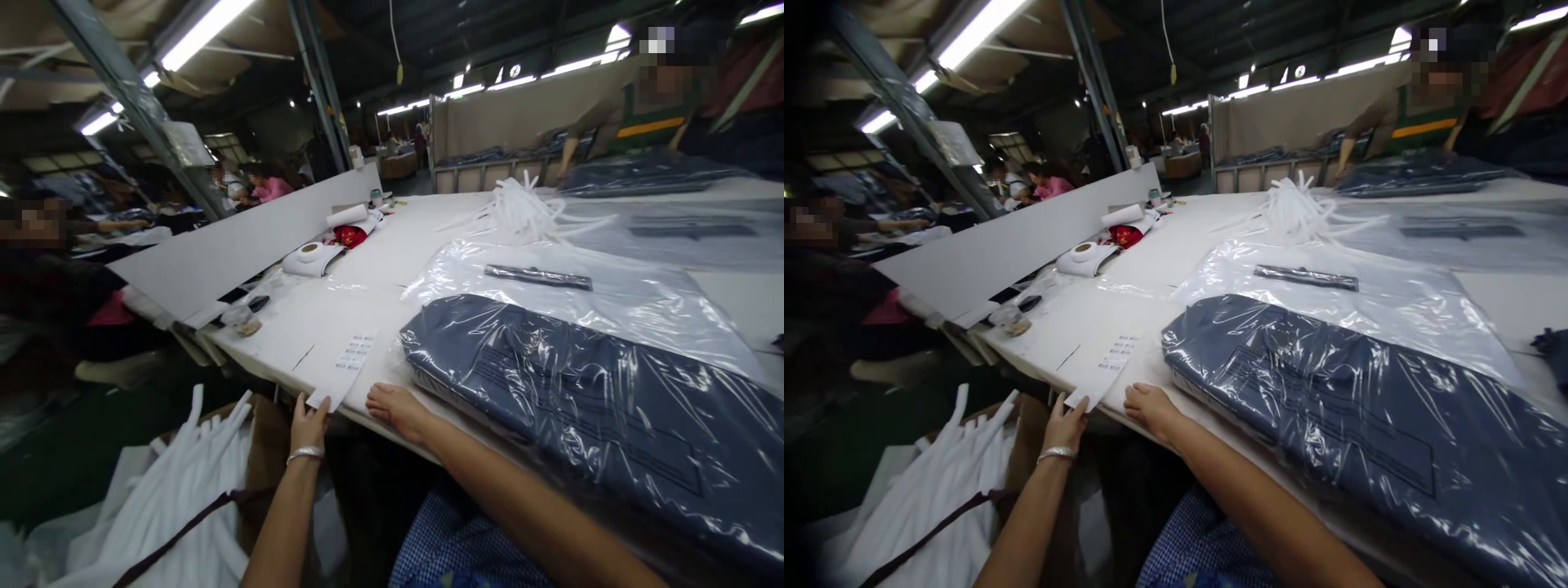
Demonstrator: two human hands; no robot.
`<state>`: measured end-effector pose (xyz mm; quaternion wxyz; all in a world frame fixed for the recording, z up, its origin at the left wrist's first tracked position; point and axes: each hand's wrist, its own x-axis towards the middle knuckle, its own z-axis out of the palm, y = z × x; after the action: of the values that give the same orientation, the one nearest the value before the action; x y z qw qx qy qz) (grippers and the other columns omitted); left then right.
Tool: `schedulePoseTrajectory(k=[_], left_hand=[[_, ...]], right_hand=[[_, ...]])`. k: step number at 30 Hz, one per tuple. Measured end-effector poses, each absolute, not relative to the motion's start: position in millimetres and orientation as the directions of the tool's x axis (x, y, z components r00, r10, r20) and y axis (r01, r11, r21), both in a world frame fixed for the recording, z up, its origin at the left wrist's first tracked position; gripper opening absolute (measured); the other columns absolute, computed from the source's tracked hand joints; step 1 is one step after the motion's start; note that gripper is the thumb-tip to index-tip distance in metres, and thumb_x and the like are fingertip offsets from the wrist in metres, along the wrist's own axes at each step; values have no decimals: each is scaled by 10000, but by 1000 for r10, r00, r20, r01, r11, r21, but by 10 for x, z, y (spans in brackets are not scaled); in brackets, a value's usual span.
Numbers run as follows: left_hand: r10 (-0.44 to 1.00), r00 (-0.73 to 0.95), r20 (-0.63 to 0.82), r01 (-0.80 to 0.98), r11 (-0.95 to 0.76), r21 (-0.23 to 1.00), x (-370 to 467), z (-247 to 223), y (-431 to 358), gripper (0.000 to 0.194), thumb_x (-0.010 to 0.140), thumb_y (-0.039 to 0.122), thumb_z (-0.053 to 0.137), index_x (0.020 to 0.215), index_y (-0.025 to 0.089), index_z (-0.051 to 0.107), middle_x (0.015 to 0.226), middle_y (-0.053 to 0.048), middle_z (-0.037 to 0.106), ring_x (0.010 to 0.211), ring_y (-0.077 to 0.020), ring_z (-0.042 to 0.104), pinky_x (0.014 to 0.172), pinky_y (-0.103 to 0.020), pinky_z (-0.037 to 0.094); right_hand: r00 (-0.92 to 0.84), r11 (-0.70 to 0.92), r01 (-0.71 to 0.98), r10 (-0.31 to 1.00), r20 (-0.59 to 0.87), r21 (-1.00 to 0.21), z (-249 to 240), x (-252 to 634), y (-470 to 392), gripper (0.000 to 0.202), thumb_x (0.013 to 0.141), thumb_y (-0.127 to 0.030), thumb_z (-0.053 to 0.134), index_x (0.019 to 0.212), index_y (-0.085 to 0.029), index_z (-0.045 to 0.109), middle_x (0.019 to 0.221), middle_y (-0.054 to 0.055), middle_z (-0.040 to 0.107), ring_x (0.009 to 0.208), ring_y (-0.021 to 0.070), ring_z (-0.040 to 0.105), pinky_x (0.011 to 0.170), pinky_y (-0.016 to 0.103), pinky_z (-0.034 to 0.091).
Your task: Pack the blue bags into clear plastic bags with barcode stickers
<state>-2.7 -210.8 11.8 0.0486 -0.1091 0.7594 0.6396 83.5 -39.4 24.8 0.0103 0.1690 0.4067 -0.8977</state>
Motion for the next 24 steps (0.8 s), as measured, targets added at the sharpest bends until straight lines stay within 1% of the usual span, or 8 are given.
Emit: schedulePoseTrajectory(k=[5, 8, 9, 11, 13, 15, 18, 24], left_hand=[[-53, -963, -263, -263, -24, 965, 521, 52, -2045, 758, 857, 195, 636, 1489, 229, 219, 1209, -146, 651, 963, -187, 681, 799, -293, 578], [-10, -965, -263, -263, 2, 965, 779, 36, -2070, 805, 853, 259, 645, 1502, 239, 169, 1246, -150, 628, 1031, -217, 661, 833, -343, 576], [-12, -977, -212, -212, 69, 975, 827, 63, -2083, 821, 847, 292, 653, 1503, 238, 163, 1267, -150, 612, 1079, -230, 641, 862, -361, 567], [-42, -999, 16, 3, 295, 955, 862, 172, -2095, 805, 835, 362, 660, 1494, 239, 214, 1306, -137, 578, 1184, -251, 575, 950, -397, 521], [26, -955, 295, 263, 529, 807, 820, 327, -2061, 645, 853, 395, 629, 1429, 244, 381, 1271, -102, 601, 1201, -245, 549, 1020, -403, 464], [219, -884, 412, 451, 628, 634, 720, 466, -1971, 467, 895, 378, 567, 1341, 249, 511, 1155, -66, 668, 1106, -222, 596, 1016, -381, 454], [451, -828, 333, 560, 640, 527, 524, 558, -1792, 436, 915, 296, 531, 1349, 259, 510, 1057, -26, 718, 997, -197, 641, 941, -334, 487], [558, -811, 175, 566, 674, 474, 279, 492, -1669, 509, 918, 223, 520, 1415, 270, 427, 1042, 1, 739, 968, -191, 672, 869, -300, 505]], right_hand=[[-939, -655, 136, 154, -307, -744, 175, 727, -535, 289, 667, -365, 785, 819, -147, 672, 803, 46, 699, 746, 166, 670, 819, 329, 542], [-920, -633, 99, 237, -313, -768, 101, 756, -569, 273, 637, -351, 777, 785, -162, 647, 736, 22, 692, 675, 168, 661, 749, 329, 547], [-911, -618, 86, 268, -312, -782, 77, 771, -573, 269, 630, -352, 776, 777, -170, 642, 709, 10, 683, 652, 166, 653, 715, 324, 544], [-898, -580, 61, 324, -299, -812, 40, 801, -573, 267, 621, -360, 779, 764, -182, 641, 669, -7, 667, 628, 166, 638, 661, 310, 531], [-892, -544, 44, 357, -278, -838, 22, 824, -572, 275, 610, -377, 788, 751, -189, 645, 658, -8, 667, 628, 172, 634, 639, 307, 522], [-894, -518, 33, 367, -257, -855, 16, 837, -572, 295, 601, -396, 796, 754, -188, 654, 667, 0, 679, 628, 177, 635, 640, 310, 520], [-897, -482, 30, 375, -236, -876, 4, 840, -575, 313, 593, -410, 803, 751, -175, 668, 636, 4, 674, 579, 164, 614, 612, 299, 504], [-902, -408, -6, 397, -171, -913, -23, 857, -567, 309, 635, -412, 768, 804, -158, 719, 684, 30, 711, 626, 185, 644, 644, 313, 514]])
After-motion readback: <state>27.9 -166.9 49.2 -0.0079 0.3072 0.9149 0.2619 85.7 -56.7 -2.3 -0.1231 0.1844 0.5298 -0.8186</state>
